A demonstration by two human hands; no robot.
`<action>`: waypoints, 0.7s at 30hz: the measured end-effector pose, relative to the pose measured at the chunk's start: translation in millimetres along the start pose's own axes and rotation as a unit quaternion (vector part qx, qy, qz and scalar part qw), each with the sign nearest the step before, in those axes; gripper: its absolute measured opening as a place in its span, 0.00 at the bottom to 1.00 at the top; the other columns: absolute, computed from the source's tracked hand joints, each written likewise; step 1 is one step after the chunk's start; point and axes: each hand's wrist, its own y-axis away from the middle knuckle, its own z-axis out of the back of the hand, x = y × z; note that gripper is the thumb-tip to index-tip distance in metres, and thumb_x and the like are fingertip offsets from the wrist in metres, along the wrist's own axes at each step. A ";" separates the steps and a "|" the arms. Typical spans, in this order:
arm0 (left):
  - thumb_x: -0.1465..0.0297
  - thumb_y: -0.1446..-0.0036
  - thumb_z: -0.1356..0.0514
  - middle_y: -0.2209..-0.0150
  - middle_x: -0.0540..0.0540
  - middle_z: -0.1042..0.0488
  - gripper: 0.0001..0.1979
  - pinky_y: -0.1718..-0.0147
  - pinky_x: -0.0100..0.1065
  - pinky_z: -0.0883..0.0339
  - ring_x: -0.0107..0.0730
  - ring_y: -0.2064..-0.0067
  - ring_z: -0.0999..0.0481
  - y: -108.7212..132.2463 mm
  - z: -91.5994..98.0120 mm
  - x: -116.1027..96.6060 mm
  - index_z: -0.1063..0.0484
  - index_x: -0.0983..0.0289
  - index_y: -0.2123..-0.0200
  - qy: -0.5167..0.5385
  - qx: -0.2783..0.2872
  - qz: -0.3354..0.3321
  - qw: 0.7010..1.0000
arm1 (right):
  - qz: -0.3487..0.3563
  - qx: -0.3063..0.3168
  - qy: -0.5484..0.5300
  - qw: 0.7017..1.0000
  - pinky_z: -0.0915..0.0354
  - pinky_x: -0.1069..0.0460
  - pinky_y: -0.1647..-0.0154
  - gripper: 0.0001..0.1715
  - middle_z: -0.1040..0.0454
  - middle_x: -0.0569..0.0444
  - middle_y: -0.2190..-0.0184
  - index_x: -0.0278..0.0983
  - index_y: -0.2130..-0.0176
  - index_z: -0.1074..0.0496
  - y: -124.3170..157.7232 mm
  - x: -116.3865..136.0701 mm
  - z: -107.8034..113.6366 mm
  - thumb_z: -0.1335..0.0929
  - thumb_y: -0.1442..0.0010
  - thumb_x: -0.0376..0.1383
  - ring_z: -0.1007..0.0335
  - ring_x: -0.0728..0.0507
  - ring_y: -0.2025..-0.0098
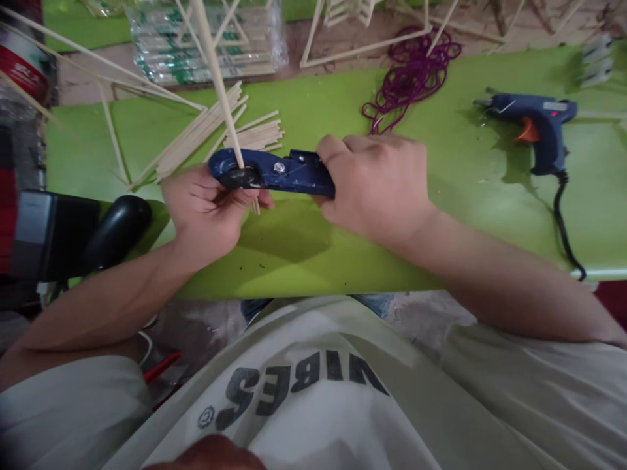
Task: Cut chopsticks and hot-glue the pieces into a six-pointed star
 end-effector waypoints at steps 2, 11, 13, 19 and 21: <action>0.38 0.18 0.30 0.65 0.54 0.13 0.29 0.64 0.41 0.10 0.37 0.67 0.12 -1.0 1.3 1.6 0.15 0.57 0.58 0.010 0.009 0.006 1.000 | -0.009 0.017 -0.008 1.000 0.23 0.36 0.51 0.37 0.10 0.40 0.56 0.38 0.43 0.14 -3.0 4.0 -1.4 0.30 0.26 0.64 0.11 0.24 0.51; 0.36 0.24 0.25 0.66 0.55 0.12 0.31 0.68 0.39 0.10 0.36 0.69 0.11 -7.9 -2.3 14.2 0.15 0.59 0.57 0.079 0.058 0.068 0.993 | -0.067 0.016 -0.011 0.998 0.34 0.42 0.59 0.22 0.11 0.43 0.62 0.40 0.48 0.12 -22.9 -9.5 -16.5 0.24 0.28 0.53 0.17 0.32 0.61; 0.38 0.23 0.25 0.67 0.55 0.12 0.30 0.69 0.39 0.11 0.36 0.70 0.12 -10.9 1.4 11.6 0.14 0.60 0.57 0.083 0.106 0.083 0.987 | -0.078 -0.006 -0.043 0.996 0.33 0.41 0.58 0.27 0.11 0.40 0.61 0.40 0.48 0.11 -27.6 -23.0 -15.7 0.26 0.23 0.58 0.18 0.31 0.60; 0.39 0.21 0.28 0.70 0.54 0.17 0.28 0.78 0.34 0.29 0.33 0.75 0.22 -32.7 30.0 19.1 0.17 0.58 0.60 0.043 0.138 0.095 0.985 | -0.098 -0.024 -0.082 0.991 0.27 0.38 0.56 0.30 0.13 0.40 0.62 0.42 0.51 0.13 -35.0 -50.3 -4.5 0.31 0.16 0.60 0.20 0.30 0.59; 0.36 0.19 0.32 0.67 0.54 0.18 0.28 0.81 0.35 0.40 0.31 0.76 0.28 -39.7 36.9 27.4 0.19 0.54 0.56 0.044 0.079 0.068 0.994 | -0.051 -0.023 -0.083 0.995 0.29 0.38 0.58 0.29 0.15 0.40 0.64 0.41 0.53 0.13 -35.3 -46.9 -8.1 0.32 0.16 0.58 0.20 0.30 0.61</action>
